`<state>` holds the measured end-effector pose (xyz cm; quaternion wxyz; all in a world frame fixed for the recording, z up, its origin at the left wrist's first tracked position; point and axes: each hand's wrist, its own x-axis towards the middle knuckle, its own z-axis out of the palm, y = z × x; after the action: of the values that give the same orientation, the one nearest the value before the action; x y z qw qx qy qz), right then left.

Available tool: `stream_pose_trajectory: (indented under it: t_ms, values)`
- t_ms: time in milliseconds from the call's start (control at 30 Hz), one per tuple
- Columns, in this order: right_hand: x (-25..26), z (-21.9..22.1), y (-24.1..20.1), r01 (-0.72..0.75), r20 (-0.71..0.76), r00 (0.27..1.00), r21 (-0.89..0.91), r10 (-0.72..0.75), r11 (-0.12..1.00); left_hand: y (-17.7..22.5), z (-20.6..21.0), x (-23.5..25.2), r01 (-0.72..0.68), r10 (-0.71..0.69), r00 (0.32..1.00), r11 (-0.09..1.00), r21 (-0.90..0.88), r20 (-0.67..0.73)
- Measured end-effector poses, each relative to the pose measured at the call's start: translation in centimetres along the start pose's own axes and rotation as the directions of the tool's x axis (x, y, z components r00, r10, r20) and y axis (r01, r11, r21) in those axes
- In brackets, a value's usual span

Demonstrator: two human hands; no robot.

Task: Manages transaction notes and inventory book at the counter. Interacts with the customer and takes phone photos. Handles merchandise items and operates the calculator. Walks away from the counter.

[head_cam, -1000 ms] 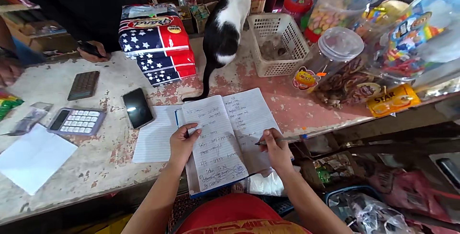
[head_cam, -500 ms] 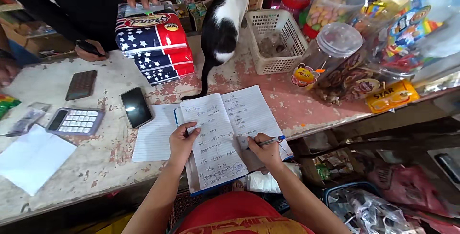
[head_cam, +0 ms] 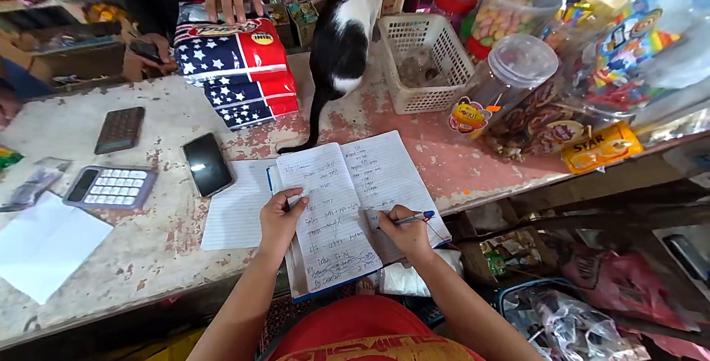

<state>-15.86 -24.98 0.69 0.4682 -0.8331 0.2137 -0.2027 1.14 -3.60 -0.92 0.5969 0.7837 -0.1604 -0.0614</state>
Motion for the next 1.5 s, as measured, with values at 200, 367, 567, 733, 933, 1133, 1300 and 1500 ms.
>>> stream_pose_trajectory:
  t_ms: [200,367,567,733,933,1133,1300,1500]
  values:
    - [0.1,-0.2,-0.1,0.019,0.007,1.000,-0.025,-0.019,0.999,0.1,0.0,0.0,-0.005,0.005,1.000,1.000,0.000,0.006]
    - [0.2,-0.7,-0.4,-0.014,0.057,0.998,-0.002,0.014,1.000,-0.1,-0.1,0.1,-0.005,0.005,1.000,1.000,0.024,0.009]
    - [0.5,-1.3,0.1,-0.053,-0.014,0.998,0.122,0.056,0.991,0.0,-0.1,0.1,0.003,-0.003,1.000,1.000,-0.002,0.007]
    - [0.4,-1.3,0.2,-0.052,0.007,0.999,0.113,0.052,0.992,0.1,0.0,0.1,0.006,-0.006,1.000,1.000,-0.009,0.003]
    - [0.3,-1.2,0.2,-0.063,0.011,0.998,0.109,0.062,0.992,0.1,0.0,0.1,0.016,-0.016,1.000,1.000,-0.005,0.001]
    - [0.1,-1.0,0.4,0.011,0.012,1.000,-0.030,-0.011,0.999,0.0,0.0,0.0,-0.001,0.001,1.000,1.000,-0.012,-0.006]
    - [0.2,-1.3,0.4,-0.011,0.058,0.998,0.026,0.010,1.000,-0.1,-0.1,0.0,-0.008,0.008,1.000,0.999,0.036,0.002]
    - [0.2,-1.1,0.2,-0.005,0.010,1.000,-0.023,0.005,1.000,0.0,0.0,0.0,-0.008,0.008,1.000,1.000,0.019,0.003]
